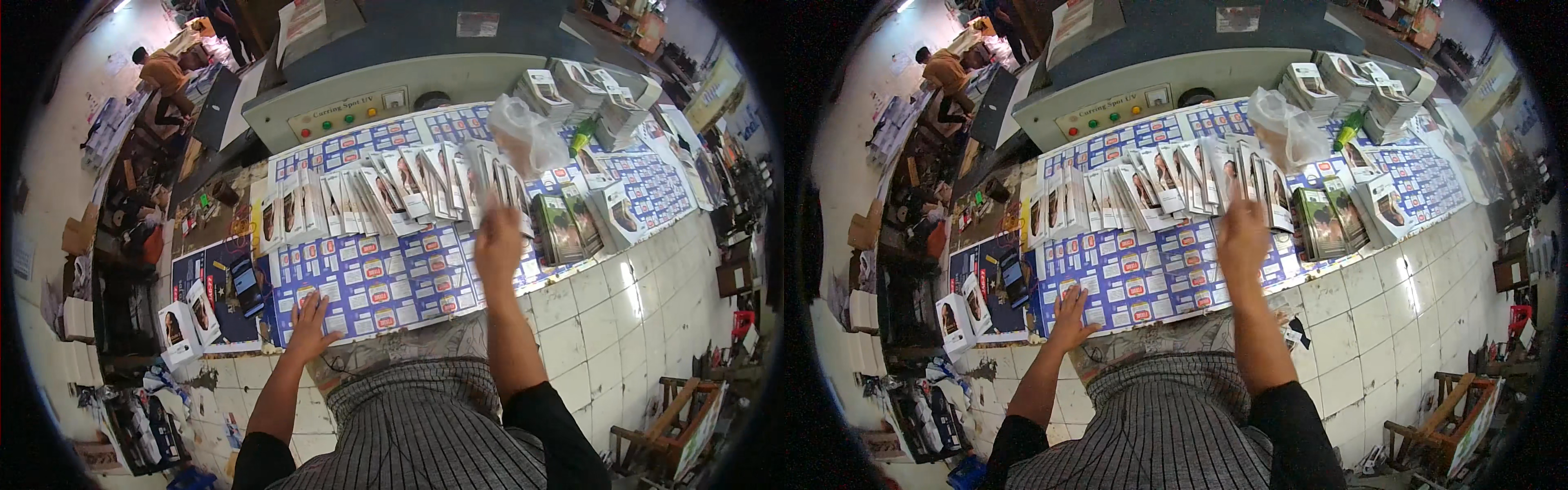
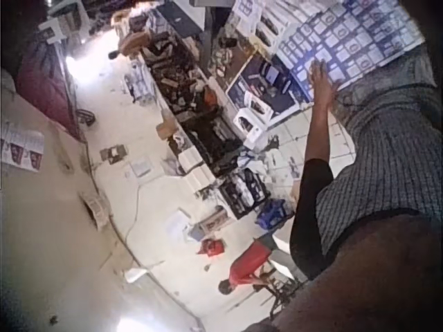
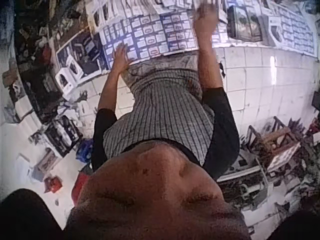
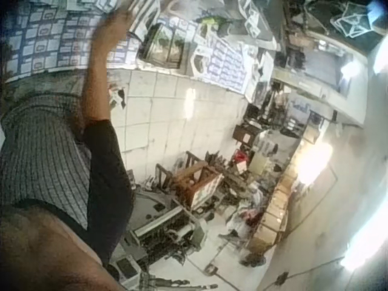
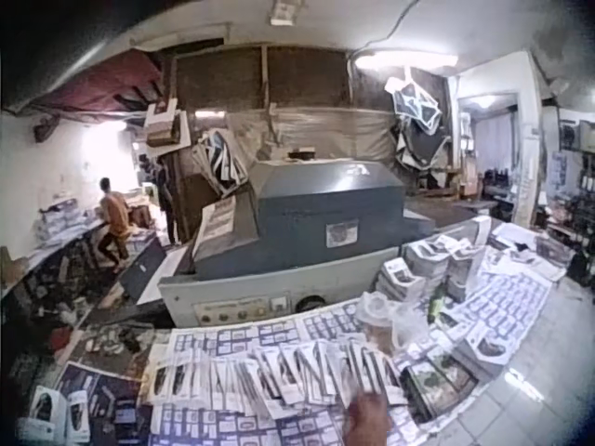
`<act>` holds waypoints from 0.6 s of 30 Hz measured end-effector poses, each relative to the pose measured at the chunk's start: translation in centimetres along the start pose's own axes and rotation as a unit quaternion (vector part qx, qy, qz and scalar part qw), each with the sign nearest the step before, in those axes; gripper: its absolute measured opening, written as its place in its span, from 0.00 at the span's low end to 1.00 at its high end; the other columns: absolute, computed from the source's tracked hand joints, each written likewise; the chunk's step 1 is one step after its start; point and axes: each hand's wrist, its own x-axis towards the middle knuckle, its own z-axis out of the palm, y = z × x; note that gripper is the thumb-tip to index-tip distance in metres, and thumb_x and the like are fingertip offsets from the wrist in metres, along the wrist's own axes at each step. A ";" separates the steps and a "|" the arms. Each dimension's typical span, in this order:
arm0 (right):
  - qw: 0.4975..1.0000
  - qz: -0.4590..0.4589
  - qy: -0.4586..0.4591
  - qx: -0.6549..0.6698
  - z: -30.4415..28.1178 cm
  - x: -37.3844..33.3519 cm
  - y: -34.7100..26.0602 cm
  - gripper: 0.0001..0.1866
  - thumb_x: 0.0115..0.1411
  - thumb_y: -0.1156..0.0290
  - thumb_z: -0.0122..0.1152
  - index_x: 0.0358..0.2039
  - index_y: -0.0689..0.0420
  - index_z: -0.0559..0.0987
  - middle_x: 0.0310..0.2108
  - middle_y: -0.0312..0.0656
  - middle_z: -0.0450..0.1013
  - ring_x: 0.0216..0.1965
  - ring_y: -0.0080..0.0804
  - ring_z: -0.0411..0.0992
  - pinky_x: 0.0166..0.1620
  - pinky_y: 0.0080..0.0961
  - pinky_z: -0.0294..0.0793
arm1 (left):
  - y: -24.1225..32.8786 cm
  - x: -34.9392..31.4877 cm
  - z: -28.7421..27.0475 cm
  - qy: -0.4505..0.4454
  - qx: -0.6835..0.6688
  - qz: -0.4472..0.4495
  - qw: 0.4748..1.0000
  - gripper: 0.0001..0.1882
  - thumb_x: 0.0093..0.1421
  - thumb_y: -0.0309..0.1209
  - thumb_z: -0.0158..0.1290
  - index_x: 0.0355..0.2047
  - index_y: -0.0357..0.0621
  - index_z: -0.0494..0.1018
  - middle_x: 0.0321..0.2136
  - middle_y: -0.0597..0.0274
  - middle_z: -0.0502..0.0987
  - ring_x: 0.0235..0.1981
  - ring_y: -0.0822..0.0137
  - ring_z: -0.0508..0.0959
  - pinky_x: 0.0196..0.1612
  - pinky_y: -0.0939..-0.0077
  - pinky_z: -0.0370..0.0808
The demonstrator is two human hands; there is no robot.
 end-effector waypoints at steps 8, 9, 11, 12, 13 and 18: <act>0.992 0.033 -0.124 -0.015 2.3 3.8 17.2 0.32 0.62 0.63 0.58 0.67 0.49 0.65 0.42 0.61 0.77 0.44 0.60 0.74 0.50 0.47 0.72 | 0.4 0.7 0.3 -0.001 -0.004 0.007 1.000 0.48 0.57 0.63 0.55 0.69 0.51 0.57 0.72 0.46 0.45 0.74 0.48 0.44 0.71 0.44 0.35; 0.946 0.193 -0.261 0.020 1.9 5.7 13.1 0.23 0.63 0.60 0.59 0.55 0.58 0.74 0.50 0.59 0.74 0.48 0.57 0.73 0.48 0.45 0.72 | -0.5 -1.4 0.4 0.004 -0.013 -0.015 1.000 0.47 0.57 0.64 0.54 0.70 0.51 0.57 0.72 0.47 0.45 0.74 0.48 0.43 0.71 0.44 0.35; 0.992 0.117 0.032 -0.027 -0.4 3.9 19.1 0.21 0.65 0.62 0.55 0.52 0.65 0.76 0.50 0.60 0.74 0.49 0.55 0.73 0.53 0.43 0.72 | 0.3 -0.3 0.3 0.009 -0.018 0.024 1.000 0.46 0.59 0.65 0.51 0.70 0.52 0.56 0.72 0.48 0.45 0.74 0.49 0.43 0.71 0.44 0.35; 0.976 0.082 0.109 -0.171 -1.8 3.2 20.2 0.24 0.65 0.59 0.55 0.52 0.68 0.74 0.50 0.61 0.72 0.51 0.59 0.70 0.54 0.45 0.69 | 0.5 -0.4 0.1 0.011 -0.020 0.023 0.999 0.46 0.59 0.65 0.51 0.70 0.52 0.56 0.72 0.48 0.45 0.74 0.49 0.43 0.71 0.44 0.35; 0.964 0.119 0.106 -0.211 -2.9 2.6 20.2 0.24 0.63 0.60 0.56 0.53 0.65 0.75 0.52 0.60 0.70 0.54 0.58 0.68 0.57 0.46 0.67 | 0.4 -0.7 0.0 0.015 -0.024 0.022 0.999 0.47 0.59 0.65 0.51 0.70 0.52 0.56 0.72 0.48 0.45 0.74 0.49 0.43 0.71 0.44 0.35; 0.922 0.176 -0.115 -0.325 -6.6 -2.3 17.6 0.21 0.62 0.63 0.57 0.53 0.59 0.76 0.48 0.57 0.72 0.50 0.57 0.70 0.54 0.44 0.70 | 0.0 -0.3 0.0 0.010 -0.033 0.021 0.999 0.46 0.60 0.64 0.52 0.69 0.49 0.57 0.72 0.48 0.47 0.74 0.51 0.44 0.71 0.44 0.35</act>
